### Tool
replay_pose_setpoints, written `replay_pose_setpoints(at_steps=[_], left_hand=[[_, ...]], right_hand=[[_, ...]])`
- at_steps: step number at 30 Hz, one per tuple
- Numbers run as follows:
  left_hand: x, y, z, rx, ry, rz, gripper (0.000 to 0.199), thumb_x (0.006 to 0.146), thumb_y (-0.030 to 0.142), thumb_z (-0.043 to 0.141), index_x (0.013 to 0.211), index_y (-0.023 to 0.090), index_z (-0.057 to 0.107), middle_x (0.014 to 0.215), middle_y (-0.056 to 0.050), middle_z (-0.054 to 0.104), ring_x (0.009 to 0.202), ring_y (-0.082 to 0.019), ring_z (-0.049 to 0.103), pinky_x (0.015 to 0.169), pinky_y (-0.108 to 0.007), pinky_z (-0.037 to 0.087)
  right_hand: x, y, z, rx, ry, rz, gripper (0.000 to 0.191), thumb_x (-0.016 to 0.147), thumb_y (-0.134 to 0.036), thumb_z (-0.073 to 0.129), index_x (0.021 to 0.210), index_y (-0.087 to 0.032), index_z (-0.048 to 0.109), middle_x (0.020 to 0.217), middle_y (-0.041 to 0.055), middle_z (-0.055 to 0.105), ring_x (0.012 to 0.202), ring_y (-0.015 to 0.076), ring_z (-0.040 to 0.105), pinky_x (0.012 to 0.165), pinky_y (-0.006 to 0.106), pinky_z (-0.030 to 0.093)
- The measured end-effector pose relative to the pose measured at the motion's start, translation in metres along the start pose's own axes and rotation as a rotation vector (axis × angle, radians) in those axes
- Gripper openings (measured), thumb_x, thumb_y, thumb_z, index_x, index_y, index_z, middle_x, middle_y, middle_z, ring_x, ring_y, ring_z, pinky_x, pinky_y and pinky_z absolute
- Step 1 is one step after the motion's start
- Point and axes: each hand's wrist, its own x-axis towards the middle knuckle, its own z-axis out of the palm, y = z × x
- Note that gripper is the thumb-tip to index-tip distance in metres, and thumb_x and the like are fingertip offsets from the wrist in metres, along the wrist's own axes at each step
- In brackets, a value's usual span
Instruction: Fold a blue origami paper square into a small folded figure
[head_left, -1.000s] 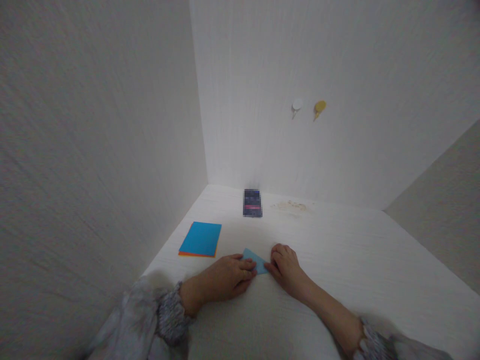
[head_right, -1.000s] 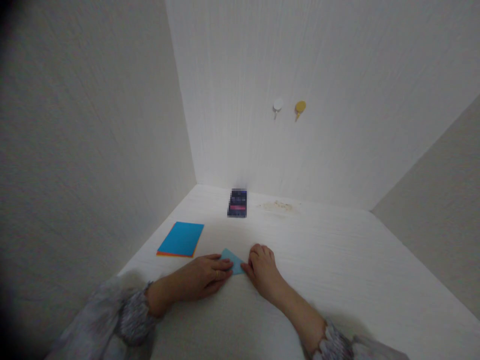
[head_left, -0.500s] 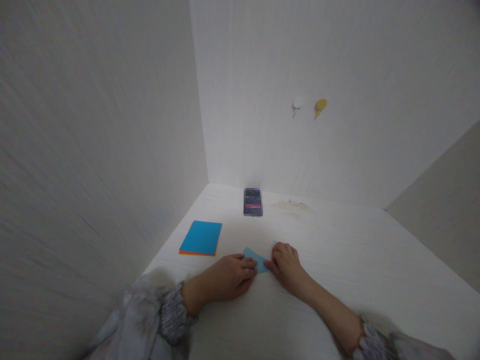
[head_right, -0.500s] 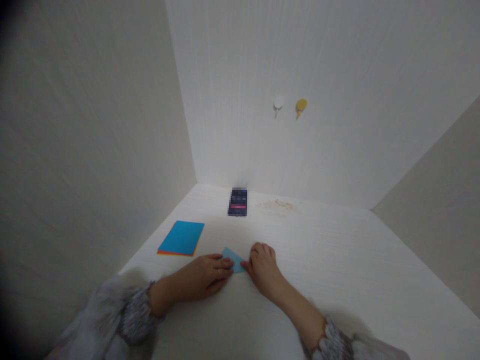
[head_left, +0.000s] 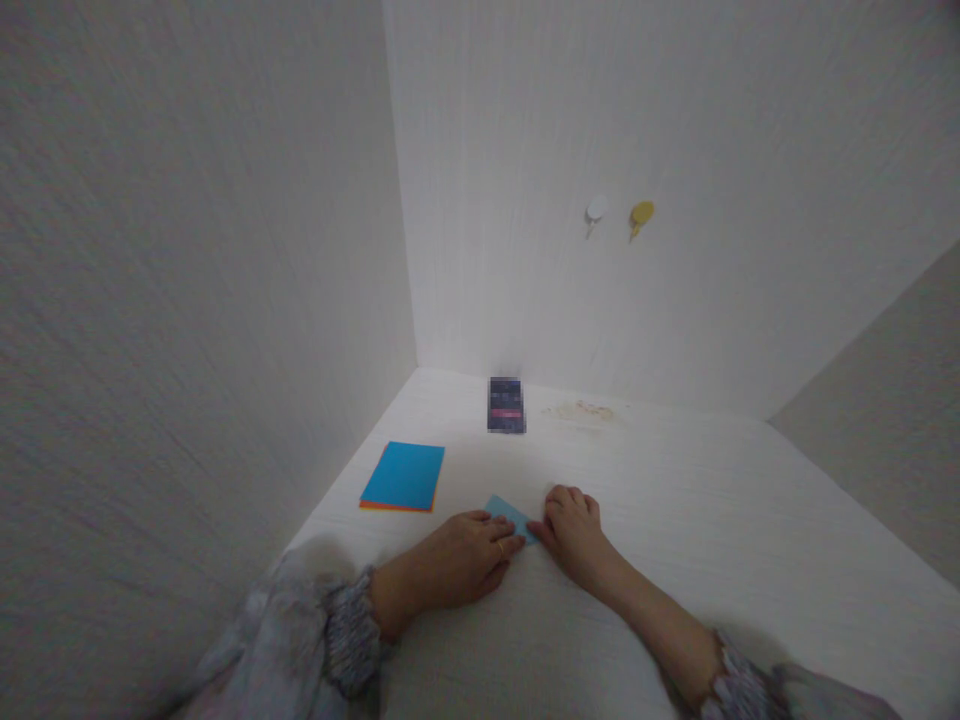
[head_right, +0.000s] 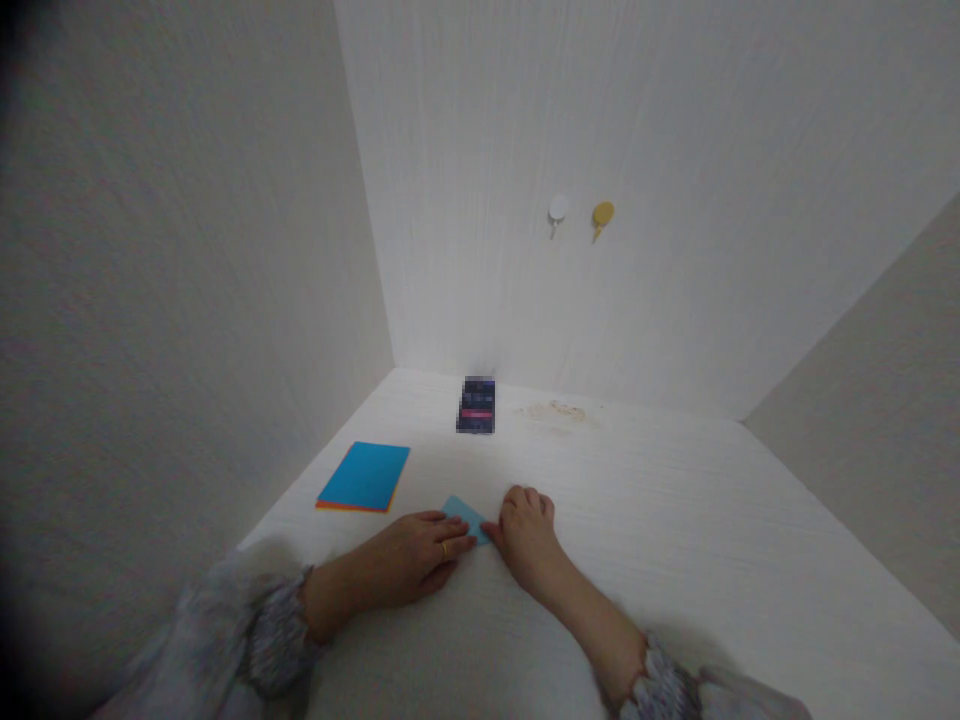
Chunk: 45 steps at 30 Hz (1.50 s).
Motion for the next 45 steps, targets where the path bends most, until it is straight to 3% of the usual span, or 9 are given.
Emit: replay_pose_setpoints(at_steps=[13,18,23,27,31,36,45], left_hand=[[0.002,0.006,0.005,0.129,0.025,-0.034,0.023,0.087,0.020,0.031,0.090,0.014,0.054,0.083,-0.006,0.057,0.076,-0.016,0.055,0.071,-0.030,0.044],[0.002,0.004,0.008,0.120,0.051,-0.036,0.024,0.087,0.019,0.031,0.089,0.014,0.054,0.084,-0.006,0.056,0.074,-0.015,0.055,0.072,-0.029,0.045],[0.001,0.005,0.006,0.098,0.038,-0.059,0.026,0.088,0.020,0.029,0.087,0.014,0.055,0.096,-0.007,0.057,0.072,-0.014,0.057,0.069,-0.029,0.047],[0.000,0.006,0.004,0.089,0.038,-0.033,0.024,0.086,0.018,0.031,0.093,0.014,0.054,0.116,-0.008,0.050,0.085,-0.016,0.057,0.074,-0.030,0.047],[-0.001,0.005,0.009,0.082,0.022,-0.012,0.024,0.084,0.017,0.037,0.103,0.013,0.050,0.113,-0.008,0.054,0.097,-0.018,0.054,0.080,-0.032,0.045],[-0.002,0.005,0.016,0.106,0.024,-0.033,0.024,0.083,0.018,0.038,0.103,0.014,0.051,0.114,-0.008,0.053,0.098,-0.019,0.053,0.080,-0.033,0.045],[-0.002,0.004,0.016,0.105,0.002,-0.015,0.024,0.083,0.018,0.039,0.105,0.015,0.049,0.117,-0.008,0.051,0.100,-0.020,0.053,0.080,-0.033,0.045]], right_hand=[[0.001,0.001,-0.003,0.023,0.003,0.033,0.022,0.078,-0.032,0.051,0.068,-0.015,0.057,0.087,0.0099,0.054,0.088,0.0238,0.044,0.078,0.037,0.030],[-0.001,0.019,-0.007,0.242,-0.090,-0.133,0.010,0.074,-0.028,0.055,0.070,-0.019,0.054,0.085,0.0010,0.052,0.084,0.0161,0.046,0.076,0.029,0.033],[-0.001,0.024,-0.007,0.275,-0.091,-0.121,0.006,0.072,-0.022,0.055,0.068,-0.018,0.052,0.082,0.0005,0.051,0.083,0.0151,0.046,0.076,0.029,0.033],[0.000,0.020,-0.007,0.267,-0.086,-0.096,0.007,0.073,-0.022,0.055,0.067,-0.018,0.053,0.083,0.0015,0.052,0.083,0.0161,0.045,0.077,0.031,0.032],[0.001,0.017,-0.005,0.241,-0.083,-0.052,0.007,0.072,-0.020,0.055,0.065,-0.018,0.053,0.081,0.0006,0.053,0.083,0.0159,0.045,0.079,0.031,0.030],[0.001,0.013,-0.002,0.184,-0.068,0.032,0.007,0.072,-0.021,0.053,0.065,-0.018,0.053,0.085,0.0016,0.053,0.085,0.0178,0.045,0.079,0.032,0.029],[0.001,0.010,-0.007,0.211,-0.083,0.045,0.007,0.070,-0.018,0.051,0.063,-0.018,0.053,0.082,0.0008,0.053,0.085,0.0170,0.044,0.080,0.031,0.028]])
